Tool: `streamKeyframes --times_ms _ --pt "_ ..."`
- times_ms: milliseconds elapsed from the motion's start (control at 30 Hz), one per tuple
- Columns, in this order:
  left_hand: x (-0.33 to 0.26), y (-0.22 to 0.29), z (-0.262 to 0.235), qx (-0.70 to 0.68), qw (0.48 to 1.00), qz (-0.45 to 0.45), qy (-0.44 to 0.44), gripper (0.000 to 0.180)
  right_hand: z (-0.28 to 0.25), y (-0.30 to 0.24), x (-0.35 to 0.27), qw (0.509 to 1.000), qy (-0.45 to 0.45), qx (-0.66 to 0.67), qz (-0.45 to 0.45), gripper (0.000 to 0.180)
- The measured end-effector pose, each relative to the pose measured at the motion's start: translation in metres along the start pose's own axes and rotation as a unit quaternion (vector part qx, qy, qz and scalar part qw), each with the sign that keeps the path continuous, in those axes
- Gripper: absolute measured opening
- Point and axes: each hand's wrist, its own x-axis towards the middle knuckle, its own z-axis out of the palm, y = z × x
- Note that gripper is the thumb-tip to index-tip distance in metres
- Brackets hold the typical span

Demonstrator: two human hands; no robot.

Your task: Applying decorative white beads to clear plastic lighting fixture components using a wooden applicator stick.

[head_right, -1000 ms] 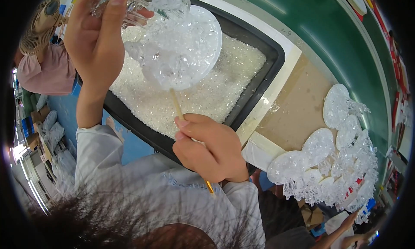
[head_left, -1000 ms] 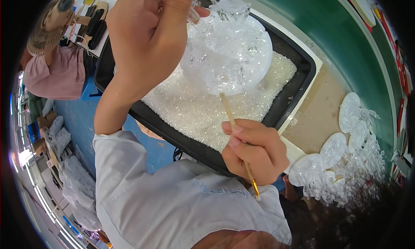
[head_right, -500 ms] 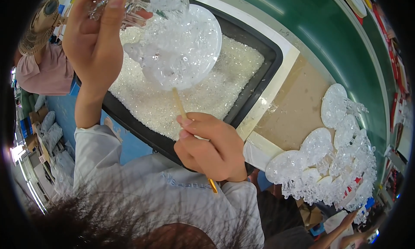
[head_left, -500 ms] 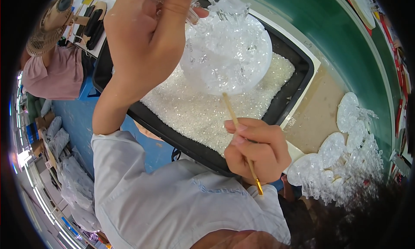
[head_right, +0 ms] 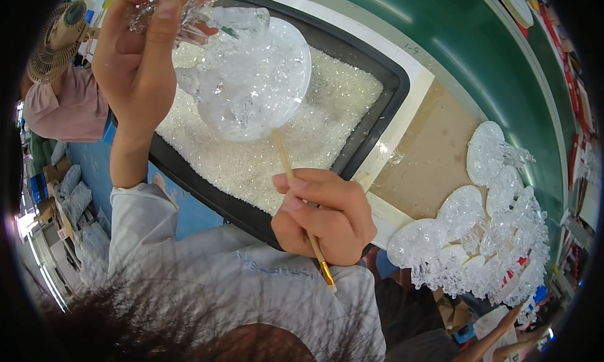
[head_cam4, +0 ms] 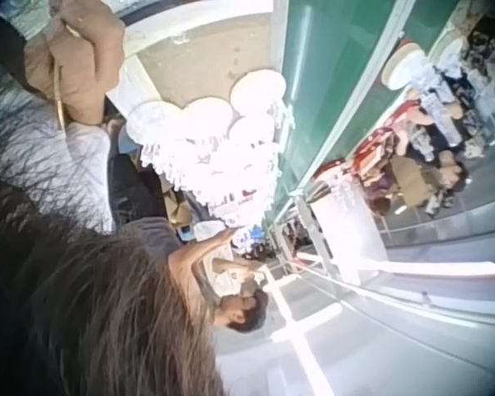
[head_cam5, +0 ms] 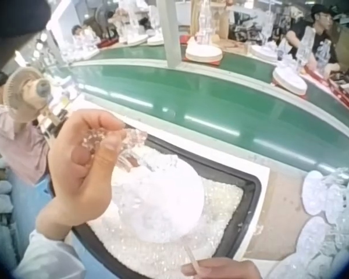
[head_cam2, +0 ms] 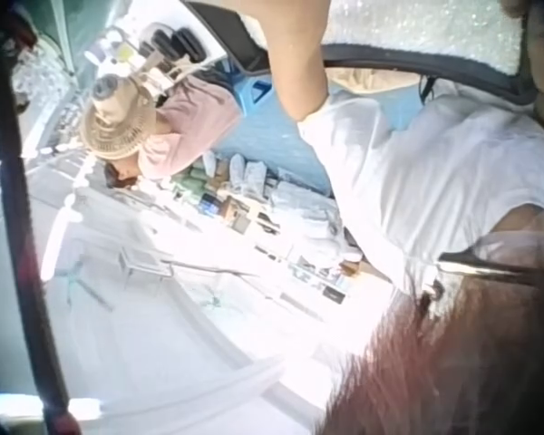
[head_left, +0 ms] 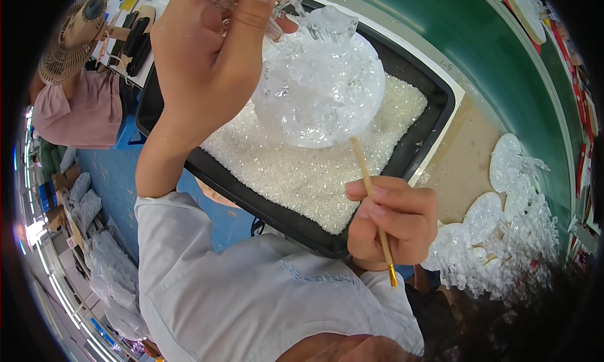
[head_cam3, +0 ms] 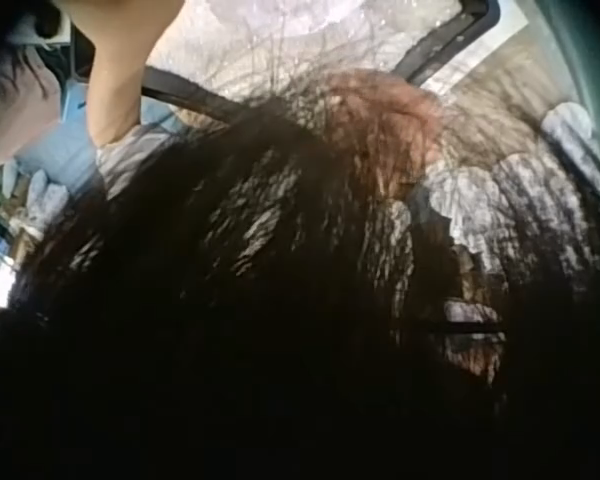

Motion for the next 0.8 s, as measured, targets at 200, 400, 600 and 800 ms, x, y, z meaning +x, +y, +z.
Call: streamKeyframes --times_ms 200,400,600,800 --pt "0.000 0.001 0.001 -0.002 1.000 0.000 0.003 0.013 0.000 0.006 -0.002 1.000 -0.010 0.009 -0.004 0.009" --pt "0.001 0.000 0.000 -0.005 1.000 0.007 0.014 0.013 -0.004 -0.001 -0.001 0.998 -0.065 0.010 0.004 0.008" --pt "0.002 0.000 -0.002 0.012 1.000 0.005 0.001 0.014 -0.004 0.002 0.001 0.998 -0.049 0.020 -0.032 0.010" --pt "-0.001 0.004 -0.001 0.010 1.000 0.003 0.015 0.014 -0.005 0.005 0.003 0.996 -0.080 0.035 -0.035 0.016"
